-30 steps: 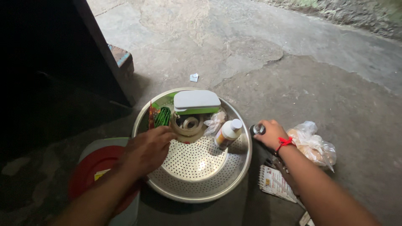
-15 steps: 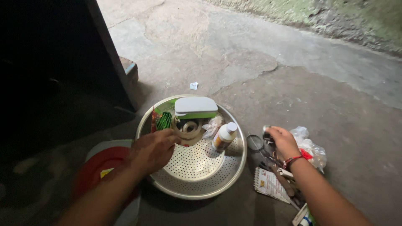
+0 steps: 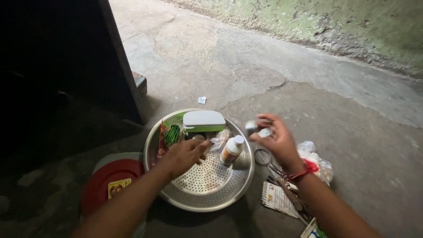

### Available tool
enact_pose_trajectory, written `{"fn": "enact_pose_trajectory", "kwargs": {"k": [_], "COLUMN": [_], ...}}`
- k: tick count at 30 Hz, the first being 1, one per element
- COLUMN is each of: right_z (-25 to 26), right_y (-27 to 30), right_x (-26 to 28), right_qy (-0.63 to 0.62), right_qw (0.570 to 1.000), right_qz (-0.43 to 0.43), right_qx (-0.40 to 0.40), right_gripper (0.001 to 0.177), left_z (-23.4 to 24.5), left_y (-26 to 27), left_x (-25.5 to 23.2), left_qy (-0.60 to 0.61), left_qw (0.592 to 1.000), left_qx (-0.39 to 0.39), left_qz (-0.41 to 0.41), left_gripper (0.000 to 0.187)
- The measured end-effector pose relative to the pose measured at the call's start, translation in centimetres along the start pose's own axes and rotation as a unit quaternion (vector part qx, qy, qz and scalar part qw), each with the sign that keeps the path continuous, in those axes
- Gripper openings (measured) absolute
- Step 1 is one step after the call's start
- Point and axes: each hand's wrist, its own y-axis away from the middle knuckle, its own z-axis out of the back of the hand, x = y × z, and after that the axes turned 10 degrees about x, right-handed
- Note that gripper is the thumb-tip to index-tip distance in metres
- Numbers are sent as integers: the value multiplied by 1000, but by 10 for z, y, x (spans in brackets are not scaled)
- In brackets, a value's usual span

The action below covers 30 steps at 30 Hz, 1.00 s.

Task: The person handles and moves several household items spread on a concrete floor, including opening a green sachet, picking up a white bottle, and manipulating a metal lock and a small notebook.

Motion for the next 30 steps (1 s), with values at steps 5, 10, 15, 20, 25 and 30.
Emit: {"fn": "enact_pose_trajectory", "kwargs": {"k": [5,10,15,20,25,30], "right_z": [-66,-89,-94,-94,-95,-96], "right_y": [20,30,33,35,36,33], "right_x": [52,52,41,33,30,27], "right_qy": [196,195,238,321,426,474], "right_qw": [962,959,953,909,846,803], "right_qz": [121,139,134,216,275,314], "right_qx": [147,149,131,156,164,178], "right_gripper": [72,68,56,40,39,46], "left_z": [-21,-27,-24,-16,-18,-21], "left_y": [-22,-28,-11,6,5,-1], "left_x": [7,28,27,12,16,28], "left_qy": [298,283,232,77,91,107], "left_qw": [948,954,971,994,994,993], "left_qx": [73,50,-1,-55,-48,-34], "left_qz": [-84,-87,-63,46,41,25], "left_gripper": [70,51,50,57,59,58]}}
